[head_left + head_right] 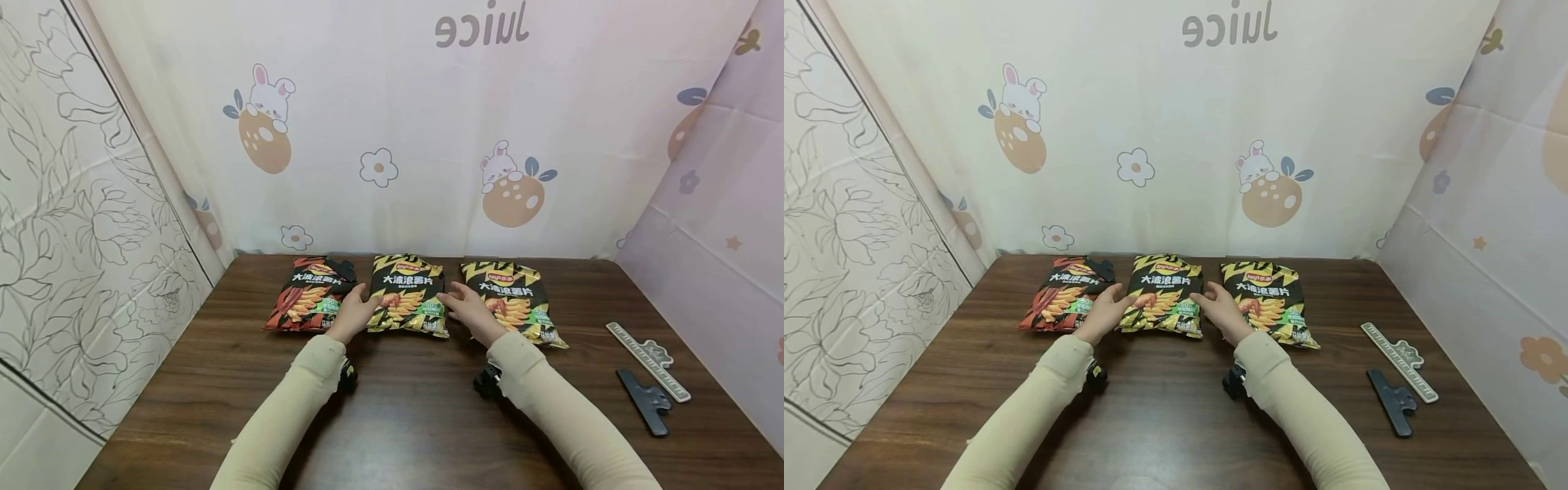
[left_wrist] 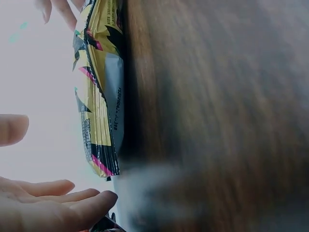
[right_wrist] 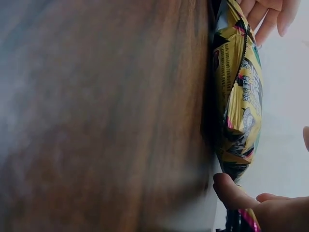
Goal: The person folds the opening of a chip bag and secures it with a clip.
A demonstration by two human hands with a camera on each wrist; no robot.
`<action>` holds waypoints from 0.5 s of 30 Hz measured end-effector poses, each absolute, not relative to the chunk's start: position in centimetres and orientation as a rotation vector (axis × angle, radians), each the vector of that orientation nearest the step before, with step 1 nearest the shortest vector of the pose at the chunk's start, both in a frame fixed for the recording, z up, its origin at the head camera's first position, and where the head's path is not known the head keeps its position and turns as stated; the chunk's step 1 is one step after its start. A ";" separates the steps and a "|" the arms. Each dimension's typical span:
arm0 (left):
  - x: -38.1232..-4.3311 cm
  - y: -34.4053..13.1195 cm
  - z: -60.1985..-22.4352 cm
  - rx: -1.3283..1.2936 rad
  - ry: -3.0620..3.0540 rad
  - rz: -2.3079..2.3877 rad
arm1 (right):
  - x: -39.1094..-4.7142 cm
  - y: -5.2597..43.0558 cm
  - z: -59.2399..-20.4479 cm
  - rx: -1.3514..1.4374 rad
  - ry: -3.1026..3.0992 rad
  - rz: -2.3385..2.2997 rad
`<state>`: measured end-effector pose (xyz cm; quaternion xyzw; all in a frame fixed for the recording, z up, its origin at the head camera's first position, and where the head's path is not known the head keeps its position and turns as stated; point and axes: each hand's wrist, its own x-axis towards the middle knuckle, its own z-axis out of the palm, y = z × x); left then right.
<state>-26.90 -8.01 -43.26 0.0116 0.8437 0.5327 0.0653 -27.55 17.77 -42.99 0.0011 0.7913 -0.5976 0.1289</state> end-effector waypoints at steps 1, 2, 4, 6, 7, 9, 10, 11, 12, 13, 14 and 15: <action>-27.0 -8.0 -43.2 0.026 2.539 1.609 | -27.6 17.7 -43.0 0.008 2.298 -1.733; -27.0 -7.9 -43.2 0.018 2.529 1.612 | -27.8 17.7 -43.0 0.011 2.292 -1.731; -27.1 -7.8 -43.1 0.010 2.496 1.630 | -27.9 17.6 -43.1 0.028 2.278 -1.736; -27.2 -7.7 -43.1 0.006 2.468 1.645 | -28.1 17.5 -43.1 0.046 2.269 -1.736; -27.3 -7.6 -43.1 0.001 2.456 1.650 | -28.2 17.4 -43.1 0.054 2.263 -1.737; -27.5 -7.5 -43.3 -0.009 2.446 1.654 | -28.4 17.2 -43.2 0.068 2.253 -1.745; -27.6 -7.5 -43.4 -0.014 2.441 1.658 | -28.4 17.2 -43.2 0.074 2.251 -1.746; -27.7 -7.4 -43.5 -0.017 2.433 1.666 | -28.5 17.1 -43.2 0.078 2.250 -1.746; -27.7 -7.4 -43.5 -0.020 2.425 1.674 | -28.5 17.1 -43.2 0.077 2.248 -1.747; -27.8 -7.3 -43.6 -0.023 2.418 1.681 | -28.5 17.0 -43.2 0.082 2.246 -1.749; -27.9 -7.2 -43.7 -0.026 2.413 1.688 | -28.5 17.0 -43.2 0.085 2.244 -1.750; -27.9 -7.2 -43.7 -0.026 2.413 1.691 | -28.6 17.1 -43.3 0.087 2.239 -1.754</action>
